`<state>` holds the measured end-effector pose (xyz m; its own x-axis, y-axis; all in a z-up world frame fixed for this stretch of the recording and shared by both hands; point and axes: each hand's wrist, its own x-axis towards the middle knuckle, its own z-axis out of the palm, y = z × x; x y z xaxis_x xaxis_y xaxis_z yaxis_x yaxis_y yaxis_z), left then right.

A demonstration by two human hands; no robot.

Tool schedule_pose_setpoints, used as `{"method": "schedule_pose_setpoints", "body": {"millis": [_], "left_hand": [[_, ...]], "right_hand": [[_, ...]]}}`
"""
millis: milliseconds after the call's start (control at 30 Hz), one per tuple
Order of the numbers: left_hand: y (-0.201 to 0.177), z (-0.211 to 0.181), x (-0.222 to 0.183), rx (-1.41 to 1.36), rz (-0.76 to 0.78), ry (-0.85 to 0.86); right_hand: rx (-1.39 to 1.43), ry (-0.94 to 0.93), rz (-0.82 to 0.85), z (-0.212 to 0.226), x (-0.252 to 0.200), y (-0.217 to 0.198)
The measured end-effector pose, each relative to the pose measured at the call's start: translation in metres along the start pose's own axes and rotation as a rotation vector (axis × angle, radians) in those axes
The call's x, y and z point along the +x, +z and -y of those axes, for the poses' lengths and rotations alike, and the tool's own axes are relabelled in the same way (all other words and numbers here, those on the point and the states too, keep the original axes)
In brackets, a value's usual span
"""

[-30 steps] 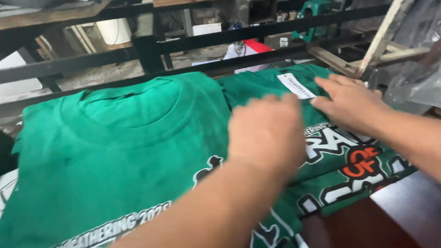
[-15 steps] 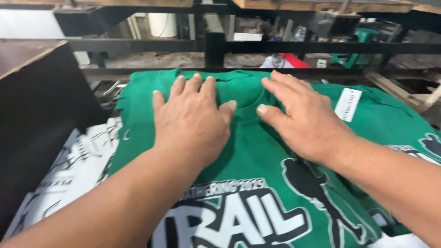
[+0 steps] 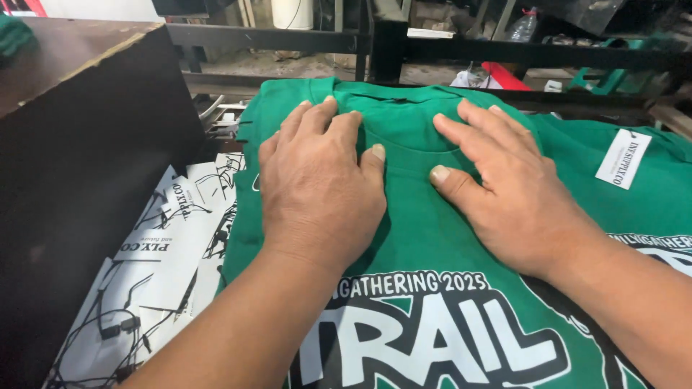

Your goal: Manually attaching brand tags to t-shirts using plastic fasteners

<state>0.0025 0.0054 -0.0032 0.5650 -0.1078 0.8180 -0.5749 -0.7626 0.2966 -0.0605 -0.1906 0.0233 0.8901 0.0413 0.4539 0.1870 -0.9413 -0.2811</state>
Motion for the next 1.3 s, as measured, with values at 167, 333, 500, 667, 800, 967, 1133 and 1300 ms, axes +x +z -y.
{"method": "schedule_pose_setpoints", "body": {"millis": [167, 333, 500, 667, 800, 967, 1133, 1300], "left_hand": [[-0.012, 0.0, -0.005, -0.01, 0.011, 0.003], [-0.031, 0.006, -0.007, -0.127, -0.113, 0.068], [-0.044, 0.033, -0.004, -0.198, -0.088, -0.225], [-0.07, 0.051, 0.0, -0.121, 0.075, -0.529], [-0.079, 0.056, -0.004, -0.02, 0.227, -0.618], [-0.085, 0.085, -0.024, 0.341, 0.255, -0.546], [-0.091, 0.094, -0.03, 0.532, 0.412, -0.632], [-0.093, 0.08, -0.024, 0.58, 0.582, -0.686]], "right_hand": [[0.001, -0.005, -0.01, -0.003, 0.0, 0.0], [0.022, -0.026, 0.012, -0.007, -0.004, -0.001], [0.021, -0.026, -0.002, -0.009, -0.004, 0.0], [0.001, 0.01, 0.015, -0.009, -0.002, 0.003], [-0.063, 0.106, 0.09, 0.003, 0.002, -0.001], [-0.243, 0.064, 0.171, 0.012, 0.007, -0.003], [-0.195, -0.056, 0.182, 0.048, 0.006, 0.006], [-0.195, -0.135, 0.13, 0.061, 0.008, 0.027]]}}
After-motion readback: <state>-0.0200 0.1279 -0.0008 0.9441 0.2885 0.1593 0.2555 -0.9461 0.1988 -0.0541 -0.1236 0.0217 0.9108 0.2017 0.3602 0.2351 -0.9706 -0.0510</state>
